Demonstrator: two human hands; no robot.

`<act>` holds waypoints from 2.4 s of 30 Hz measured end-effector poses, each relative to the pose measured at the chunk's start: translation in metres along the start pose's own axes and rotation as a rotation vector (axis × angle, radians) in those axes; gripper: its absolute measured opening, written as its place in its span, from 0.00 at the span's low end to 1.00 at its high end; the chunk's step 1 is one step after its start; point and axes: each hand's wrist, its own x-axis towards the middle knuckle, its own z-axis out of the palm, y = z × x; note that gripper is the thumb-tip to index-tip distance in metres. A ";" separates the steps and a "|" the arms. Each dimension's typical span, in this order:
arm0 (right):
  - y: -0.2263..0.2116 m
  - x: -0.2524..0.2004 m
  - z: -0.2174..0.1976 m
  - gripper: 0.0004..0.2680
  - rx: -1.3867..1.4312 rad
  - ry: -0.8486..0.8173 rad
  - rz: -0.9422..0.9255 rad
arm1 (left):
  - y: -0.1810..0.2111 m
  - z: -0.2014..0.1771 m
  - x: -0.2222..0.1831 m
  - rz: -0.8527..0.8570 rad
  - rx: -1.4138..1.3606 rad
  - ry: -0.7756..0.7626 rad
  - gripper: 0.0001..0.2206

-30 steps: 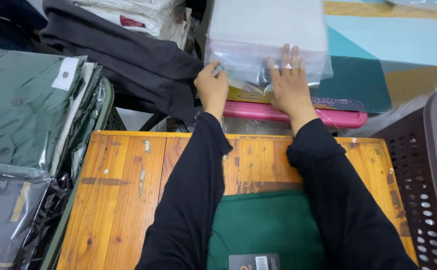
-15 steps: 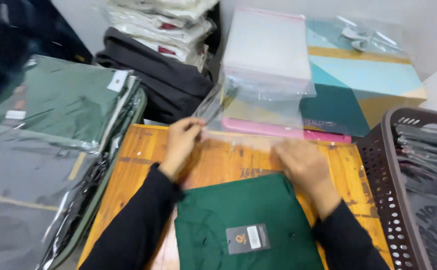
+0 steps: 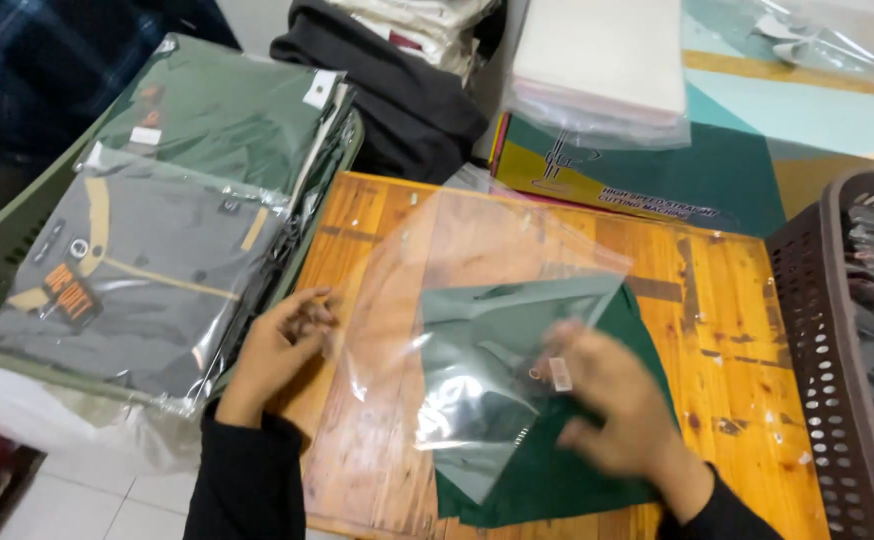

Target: Folding shirts and placing them into individual plastic bags for shipping.

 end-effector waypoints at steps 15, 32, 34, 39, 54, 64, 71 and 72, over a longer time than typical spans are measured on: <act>-0.012 -0.106 0.010 0.25 -0.381 -0.275 0.920 | 0.060 0.110 -0.018 0.439 0.862 -0.097 0.33; 0.010 -0.064 -0.053 0.15 -0.240 -0.270 0.897 | 0.099 0.069 -0.046 0.555 0.827 -0.238 0.12; 0.034 -0.041 -0.041 0.15 -0.287 -0.324 0.834 | 0.104 0.105 -0.054 0.568 0.677 -0.197 0.11; 0.061 -0.023 -0.002 0.12 -0.330 -0.141 0.685 | 0.079 0.187 -0.031 0.605 0.710 -0.024 0.21; 0.078 -0.045 0.028 0.12 -0.251 0.002 0.523 | 0.030 0.213 0.001 0.455 0.836 -0.185 0.24; 0.069 -0.031 0.026 0.16 -0.442 0.174 0.183 | 0.034 0.210 0.003 0.535 0.519 -0.353 0.26; 0.072 -0.035 0.033 0.05 -0.401 0.413 0.163 | 0.052 0.210 0.000 0.613 0.528 -0.384 0.32; 0.073 -0.035 0.033 0.05 -0.400 0.413 0.164 | 0.049 0.211 -0.001 0.613 0.529 -0.385 0.32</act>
